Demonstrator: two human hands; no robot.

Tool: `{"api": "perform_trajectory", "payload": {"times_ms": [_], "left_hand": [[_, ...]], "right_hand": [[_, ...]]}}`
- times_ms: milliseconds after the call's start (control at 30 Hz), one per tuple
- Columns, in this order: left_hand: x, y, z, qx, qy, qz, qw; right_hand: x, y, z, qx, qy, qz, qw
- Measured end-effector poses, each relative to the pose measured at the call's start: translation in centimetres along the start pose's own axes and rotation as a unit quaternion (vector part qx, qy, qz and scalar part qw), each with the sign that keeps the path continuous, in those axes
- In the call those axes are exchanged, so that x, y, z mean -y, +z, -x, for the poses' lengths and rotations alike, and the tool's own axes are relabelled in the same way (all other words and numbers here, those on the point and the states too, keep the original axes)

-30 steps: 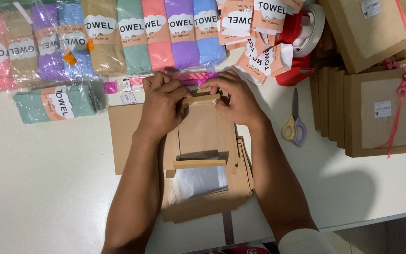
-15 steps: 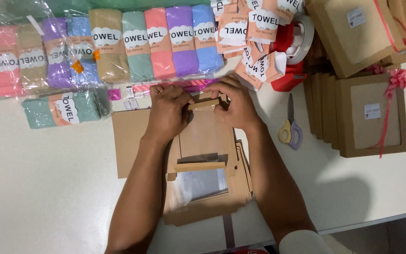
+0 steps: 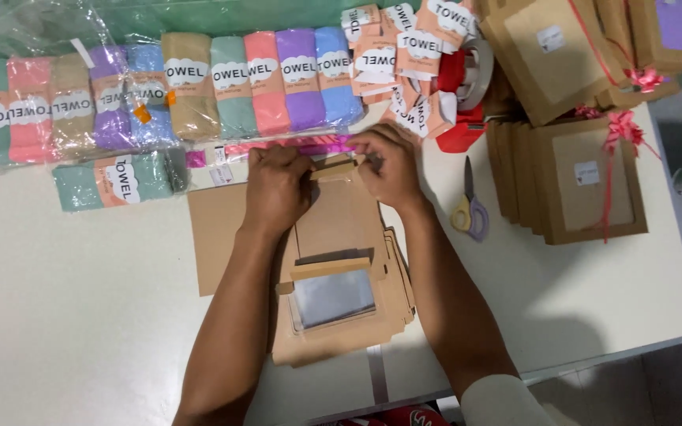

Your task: The person assembles a stack of flat-packed cardboard boxes with clear plastic windows. They fold the side flaps and tuck the tabs into slots to form the box structure, repeating the process for multiple units on a white table.

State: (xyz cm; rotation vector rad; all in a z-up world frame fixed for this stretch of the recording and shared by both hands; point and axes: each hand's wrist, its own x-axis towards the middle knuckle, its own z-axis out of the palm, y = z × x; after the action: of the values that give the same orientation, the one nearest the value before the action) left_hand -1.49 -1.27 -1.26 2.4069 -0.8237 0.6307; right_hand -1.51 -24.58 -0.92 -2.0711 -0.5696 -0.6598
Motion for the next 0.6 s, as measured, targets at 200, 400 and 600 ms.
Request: {"api": "perform_trajectory", "payload": {"times_ms": [200,400,600], "left_hand": [[-2.0,-1.5,-0.6,0.005,-0.06,-0.03,0.998],[-1.4,-0.4,0.4,0.041,-0.101,-0.048,0.993],[-1.4,-0.3,1.0,0.047,-0.101,-0.044,0.993]], "right_hand": [[2.2,-1.2,-0.7,0.087,0.027,-0.018,0.996],[4.7,-2.7,-1.8,0.195,0.086,-0.006,0.977],[2.9,-0.8,0.7,0.184,0.079,0.018,0.98]]}}
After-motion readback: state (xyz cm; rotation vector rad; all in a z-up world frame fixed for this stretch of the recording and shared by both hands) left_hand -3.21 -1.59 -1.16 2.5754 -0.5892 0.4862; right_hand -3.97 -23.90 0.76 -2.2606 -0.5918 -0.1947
